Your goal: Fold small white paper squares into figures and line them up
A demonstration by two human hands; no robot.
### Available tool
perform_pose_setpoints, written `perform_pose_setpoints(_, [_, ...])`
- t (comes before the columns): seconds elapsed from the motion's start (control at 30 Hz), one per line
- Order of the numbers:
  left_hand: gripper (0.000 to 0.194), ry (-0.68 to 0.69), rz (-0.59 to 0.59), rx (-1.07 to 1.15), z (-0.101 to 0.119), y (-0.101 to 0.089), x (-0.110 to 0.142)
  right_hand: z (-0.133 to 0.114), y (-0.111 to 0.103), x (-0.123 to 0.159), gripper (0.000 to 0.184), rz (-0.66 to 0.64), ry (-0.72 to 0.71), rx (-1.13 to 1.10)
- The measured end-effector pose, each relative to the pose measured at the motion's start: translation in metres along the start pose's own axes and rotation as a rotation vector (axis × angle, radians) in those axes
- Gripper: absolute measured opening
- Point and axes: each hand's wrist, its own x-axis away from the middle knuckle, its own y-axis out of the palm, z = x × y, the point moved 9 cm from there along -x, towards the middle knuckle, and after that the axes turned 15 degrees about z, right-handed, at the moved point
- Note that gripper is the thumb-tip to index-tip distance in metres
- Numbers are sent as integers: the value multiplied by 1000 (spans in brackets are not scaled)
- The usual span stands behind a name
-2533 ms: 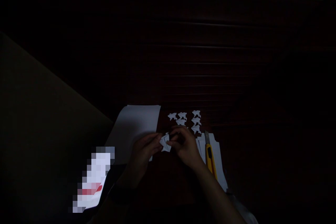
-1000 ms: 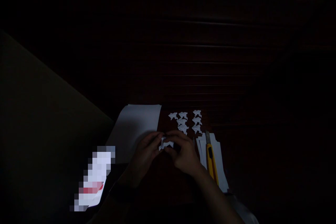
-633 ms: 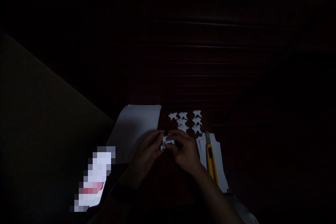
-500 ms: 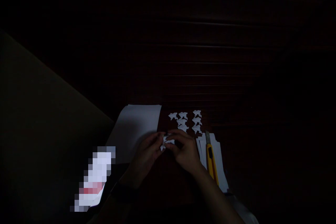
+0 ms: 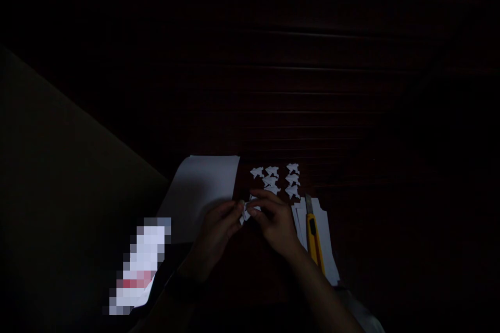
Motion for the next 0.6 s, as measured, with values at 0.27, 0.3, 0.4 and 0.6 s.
perform_pose_setpoints(0.27, [28,165,79,-243,6,-2,-4,3,2,2,14,-17,-17,40])
perform_pose_setpoints(0.3, [28,188,90,-256,8,-3,-4,4,3,2,14,-22,-21,46])
perform_pose_setpoints(0.4, [28,262,119,-281,15,-4,-3,3,4,3,13,-27,-26,50])
perform_pose_setpoints(0.6, [25,290,71,-286,14,0,-2,-2,5,2,8,-57,-5,20])
